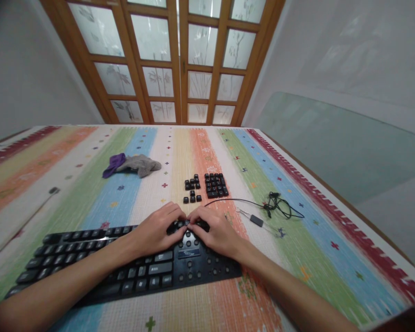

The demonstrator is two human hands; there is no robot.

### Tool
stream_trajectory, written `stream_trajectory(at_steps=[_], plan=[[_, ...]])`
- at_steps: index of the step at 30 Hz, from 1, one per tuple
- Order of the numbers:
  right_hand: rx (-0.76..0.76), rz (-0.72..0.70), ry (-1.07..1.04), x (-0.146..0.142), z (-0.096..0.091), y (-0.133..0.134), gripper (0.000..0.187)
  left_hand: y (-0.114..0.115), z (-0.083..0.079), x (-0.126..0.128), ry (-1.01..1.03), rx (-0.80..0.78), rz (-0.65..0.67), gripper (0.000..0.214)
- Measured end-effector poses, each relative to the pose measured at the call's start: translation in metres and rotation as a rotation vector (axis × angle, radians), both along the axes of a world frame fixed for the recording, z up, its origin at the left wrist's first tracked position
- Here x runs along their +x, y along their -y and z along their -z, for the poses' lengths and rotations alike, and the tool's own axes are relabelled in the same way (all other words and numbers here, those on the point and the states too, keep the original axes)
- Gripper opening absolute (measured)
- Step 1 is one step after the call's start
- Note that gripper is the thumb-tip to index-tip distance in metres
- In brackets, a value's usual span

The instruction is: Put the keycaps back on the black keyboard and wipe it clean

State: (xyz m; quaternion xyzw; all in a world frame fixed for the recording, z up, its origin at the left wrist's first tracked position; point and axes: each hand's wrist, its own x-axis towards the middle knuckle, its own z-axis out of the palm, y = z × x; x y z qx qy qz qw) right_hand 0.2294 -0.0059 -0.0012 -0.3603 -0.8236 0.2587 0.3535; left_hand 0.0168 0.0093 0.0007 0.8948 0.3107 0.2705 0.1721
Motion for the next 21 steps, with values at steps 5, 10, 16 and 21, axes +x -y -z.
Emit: stream_trajectory(at_steps=[5,10,16,21], plan=[[0.07,-0.03,0.058,0.0024,0.0004,0.0003,0.006,-0.0008,0.0006,-0.0012,0.007,-0.032,0.016,0.005],[0.165,-0.01,0.11,-0.0019,0.0014,0.0031,0.011,-0.0018,0.0018,-0.0018,0.027,-0.049,0.033,0.006],[0.133,0.049,0.139,-0.0061,0.0026,0.006,0.011,-0.002,0.0023,-0.0007,0.023,-0.053,0.016,0.008],[0.104,0.042,0.137,-0.0047,-0.0021,0.0052,0.011,-0.0017,0.0006,0.0001,0.005,-0.073,0.011,0.006]])
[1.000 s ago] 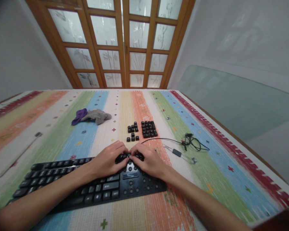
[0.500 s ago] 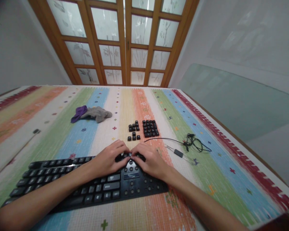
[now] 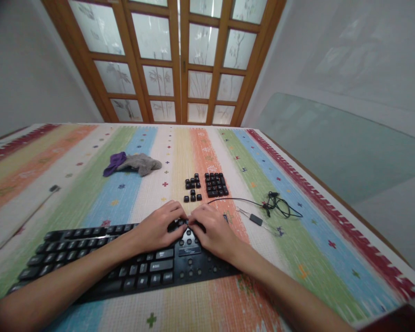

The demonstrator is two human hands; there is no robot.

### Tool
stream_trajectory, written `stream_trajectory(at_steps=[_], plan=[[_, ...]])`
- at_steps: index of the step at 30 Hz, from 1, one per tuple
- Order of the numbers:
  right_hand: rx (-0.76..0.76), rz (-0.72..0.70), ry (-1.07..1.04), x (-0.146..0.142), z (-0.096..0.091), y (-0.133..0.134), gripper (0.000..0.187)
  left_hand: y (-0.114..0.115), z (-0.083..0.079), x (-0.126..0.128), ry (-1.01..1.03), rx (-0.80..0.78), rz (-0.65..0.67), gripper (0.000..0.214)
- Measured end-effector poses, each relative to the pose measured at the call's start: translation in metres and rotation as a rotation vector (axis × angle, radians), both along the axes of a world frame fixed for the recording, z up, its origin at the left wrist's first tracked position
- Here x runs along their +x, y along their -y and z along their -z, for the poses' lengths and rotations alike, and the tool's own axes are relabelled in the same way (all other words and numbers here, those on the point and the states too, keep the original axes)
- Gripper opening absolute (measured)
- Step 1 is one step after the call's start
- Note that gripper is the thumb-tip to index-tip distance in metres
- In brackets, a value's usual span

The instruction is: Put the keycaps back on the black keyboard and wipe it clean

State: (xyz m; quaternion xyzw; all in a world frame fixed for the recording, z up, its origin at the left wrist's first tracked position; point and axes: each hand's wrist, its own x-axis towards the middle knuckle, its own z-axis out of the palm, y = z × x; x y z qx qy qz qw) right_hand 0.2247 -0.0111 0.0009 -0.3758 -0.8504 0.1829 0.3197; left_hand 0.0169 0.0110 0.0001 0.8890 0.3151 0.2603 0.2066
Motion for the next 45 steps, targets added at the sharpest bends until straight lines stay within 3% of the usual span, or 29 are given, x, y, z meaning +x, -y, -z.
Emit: stream_trajectory(at_steps=[4,9,15,20,34,38,42,45], plan=[[-0.063,0.013,-0.005,0.007,-0.007,-0.015,0.005,0.0,0.0,0.0,0.011,0.014,-0.005,0.005],[0.028,0.151,-0.006,0.019,-0.016,-0.059,0.007,-0.002,0.001,-0.001,0.03,0.027,0.013,0.01],[0.087,0.211,0.229,0.016,-0.023,-0.118,0.015,-0.004,0.005,-0.002,0.052,0.034,0.042,0.012],[0.028,0.23,0.382,0.004,-0.018,-0.145,0.021,-0.005,0.008,-0.002,0.034,0.063,0.034,0.012],[-0.046,0.336,0.311,-0.008,-0.007,-0.159,0.012,-0.004,0.002,-0.001,0.031,0.099,0.05,0.008],[-0.027,0.352,0.254,-0.008,-0.011,-0.158,0.007,-0.004,0.003,-0.002,0.055,0.099,0.069,0.01],[0.022,0.316,0.192,-0.002,-0.026,-0.138,0.006,-0.005,0.005,-0.002,0.057,0.087,0.069,0.013],[-0.016,0.183,0.082,0.005,-0.033,-0.106,0.005,-0.006,0.007,-0.002,0.054,0.079,0.057,0.013]])
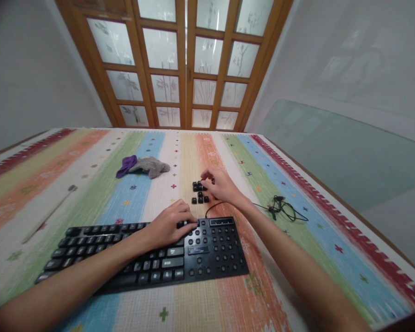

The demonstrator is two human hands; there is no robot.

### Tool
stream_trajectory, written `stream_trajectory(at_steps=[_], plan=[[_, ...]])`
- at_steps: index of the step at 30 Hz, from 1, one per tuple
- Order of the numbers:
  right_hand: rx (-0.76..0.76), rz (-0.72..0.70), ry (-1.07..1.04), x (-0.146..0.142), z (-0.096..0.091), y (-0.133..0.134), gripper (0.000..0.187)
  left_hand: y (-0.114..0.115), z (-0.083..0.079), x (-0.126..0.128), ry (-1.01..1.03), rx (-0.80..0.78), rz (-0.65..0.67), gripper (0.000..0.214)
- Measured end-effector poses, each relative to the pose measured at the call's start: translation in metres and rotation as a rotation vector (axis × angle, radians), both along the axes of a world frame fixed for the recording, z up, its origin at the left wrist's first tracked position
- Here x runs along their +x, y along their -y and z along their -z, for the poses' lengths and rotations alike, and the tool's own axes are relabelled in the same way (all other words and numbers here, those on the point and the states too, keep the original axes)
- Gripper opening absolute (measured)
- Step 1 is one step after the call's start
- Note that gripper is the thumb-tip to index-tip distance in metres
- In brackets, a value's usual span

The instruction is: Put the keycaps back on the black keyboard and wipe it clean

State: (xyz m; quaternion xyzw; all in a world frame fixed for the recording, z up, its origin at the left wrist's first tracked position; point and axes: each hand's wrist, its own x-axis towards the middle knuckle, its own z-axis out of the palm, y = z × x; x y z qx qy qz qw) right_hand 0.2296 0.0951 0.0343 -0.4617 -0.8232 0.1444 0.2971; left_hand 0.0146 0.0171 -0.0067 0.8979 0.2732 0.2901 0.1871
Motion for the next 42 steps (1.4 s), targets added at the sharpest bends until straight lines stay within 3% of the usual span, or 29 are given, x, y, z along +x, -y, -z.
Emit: stream_trajectory(at_steps=[6,10,14,24,42], plan=[[-0.207,-0.164,-0.11,0.01,0.006,0.068,0.006,0.002,-0.002,0.001,-0.009,0.005,-0.014,0.01],[-0.247,-0.178,-0.14,0.012,0.017,0.09,0.006,0.004,-0.004,0.002,-0.009,0.01,-0.012,0.011],[-0.235,-0.177,-0.166,0.014,0.027,0.095,0.006,0.005,-0.006,0.002,-0.013,0.033,-0.011,0.013],[-0.011,-0.224,-0.068,0.012,0.032,0.101,0.006,0.006,-0.004,0.001,-0.026,0.065,0.03,0.023],[-0.109,-0.135,-0.164,0.012,0.034,0.097,0.007,0.006,-0.006,0.001,-0.124,0.135,0.07,0.02]])
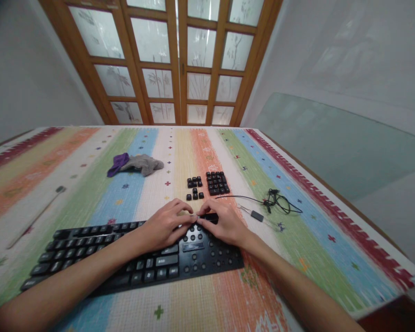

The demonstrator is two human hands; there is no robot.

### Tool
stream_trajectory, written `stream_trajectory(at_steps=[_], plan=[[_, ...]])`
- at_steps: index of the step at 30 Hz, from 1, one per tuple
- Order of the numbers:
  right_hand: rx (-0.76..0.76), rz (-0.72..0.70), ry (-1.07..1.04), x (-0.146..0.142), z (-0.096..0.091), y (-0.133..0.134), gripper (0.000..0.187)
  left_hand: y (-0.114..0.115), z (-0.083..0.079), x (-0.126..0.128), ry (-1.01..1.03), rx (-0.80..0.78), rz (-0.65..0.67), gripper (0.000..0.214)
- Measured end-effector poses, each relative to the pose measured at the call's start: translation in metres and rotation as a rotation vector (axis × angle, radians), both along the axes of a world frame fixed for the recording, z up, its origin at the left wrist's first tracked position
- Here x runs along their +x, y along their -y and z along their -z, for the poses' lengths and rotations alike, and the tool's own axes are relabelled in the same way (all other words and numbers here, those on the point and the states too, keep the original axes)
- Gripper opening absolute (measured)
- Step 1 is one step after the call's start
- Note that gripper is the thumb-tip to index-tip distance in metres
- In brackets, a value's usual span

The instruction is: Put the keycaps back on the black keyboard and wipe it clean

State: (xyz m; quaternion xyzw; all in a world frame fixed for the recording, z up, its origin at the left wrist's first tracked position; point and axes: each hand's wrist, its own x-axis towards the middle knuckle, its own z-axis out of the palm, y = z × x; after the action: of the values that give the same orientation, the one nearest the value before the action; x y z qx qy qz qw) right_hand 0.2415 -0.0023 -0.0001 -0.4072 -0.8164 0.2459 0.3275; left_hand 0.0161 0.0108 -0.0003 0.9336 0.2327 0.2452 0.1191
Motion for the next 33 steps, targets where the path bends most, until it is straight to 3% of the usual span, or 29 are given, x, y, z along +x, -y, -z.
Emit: stream_trajectory(at_steps=[7,15,25,33], plan=[[-0.077,0.009,-0.073,-0.002,-0.001,0.0,0.009,0.002,-0.006,0.0,0.016,-0.051,-0.013,0.018],[0.018,0.034,0.032,-0.001,-0.002,0.001,0.005,0.005,-0.01,0.0,-0.051,-0.083,-0.011,0.022],[-0.041,0.005,-0.006,0.0,-0.004,-0.001,0.005,0.005,-0.01,-0.001,0.0,-0.123,-0.015,0.026],[0.042,0.093,0.034,-0.001,-0.015,-0.028,0.006,0.002,-0.004,-0.002,0.105,-0.119,-0.035,0.026]])
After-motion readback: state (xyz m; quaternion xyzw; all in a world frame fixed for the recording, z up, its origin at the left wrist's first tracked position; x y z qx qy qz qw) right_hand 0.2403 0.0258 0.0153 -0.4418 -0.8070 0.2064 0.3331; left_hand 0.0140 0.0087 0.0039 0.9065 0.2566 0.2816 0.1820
